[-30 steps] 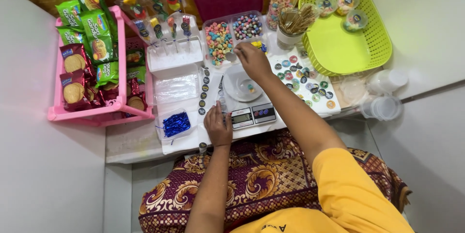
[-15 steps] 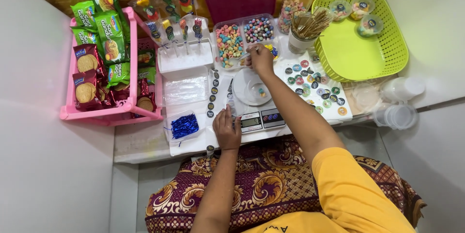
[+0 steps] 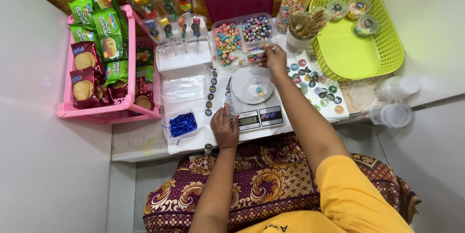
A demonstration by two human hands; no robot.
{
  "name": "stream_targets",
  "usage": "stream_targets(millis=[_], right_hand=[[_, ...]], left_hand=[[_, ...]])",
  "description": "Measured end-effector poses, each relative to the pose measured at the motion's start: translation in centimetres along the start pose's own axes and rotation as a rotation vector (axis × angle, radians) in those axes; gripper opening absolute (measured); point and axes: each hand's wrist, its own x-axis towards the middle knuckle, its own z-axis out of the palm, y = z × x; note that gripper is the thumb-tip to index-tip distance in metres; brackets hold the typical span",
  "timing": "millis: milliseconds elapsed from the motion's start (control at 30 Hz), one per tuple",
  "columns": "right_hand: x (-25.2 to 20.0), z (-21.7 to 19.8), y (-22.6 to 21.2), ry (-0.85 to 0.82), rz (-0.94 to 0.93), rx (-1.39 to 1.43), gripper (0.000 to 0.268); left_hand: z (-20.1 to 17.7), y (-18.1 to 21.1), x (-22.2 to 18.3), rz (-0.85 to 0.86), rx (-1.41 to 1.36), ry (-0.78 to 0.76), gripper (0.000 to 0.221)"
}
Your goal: Weighing small candies on a digital scale and arranging small circular labels for packaging.
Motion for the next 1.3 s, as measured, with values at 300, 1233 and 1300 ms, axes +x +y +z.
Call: stream_targets(millis=[300, 1233, 1300], right_hand=[[-9.4, -7.2, -1.0, 0.104, -0.202, 0.028, 0.022], [-15.8, -8.3, -3.6, -0.346, -0.957, -0.775, 0.008], [-15.3, -9.0, -2.7, -0.259, -0.987, -0.763, 0.008]], left_hand=[[0.1, -0.3, -0.1, 0.012, -0.028, 0.007, 0.054], [-0.3, 0.1, 0.0, 0.029, -0.023, 0.032, 0.053], [-0.2, 0.2, -0.1, 0.024, -0.035, 0.025, 0.053]])
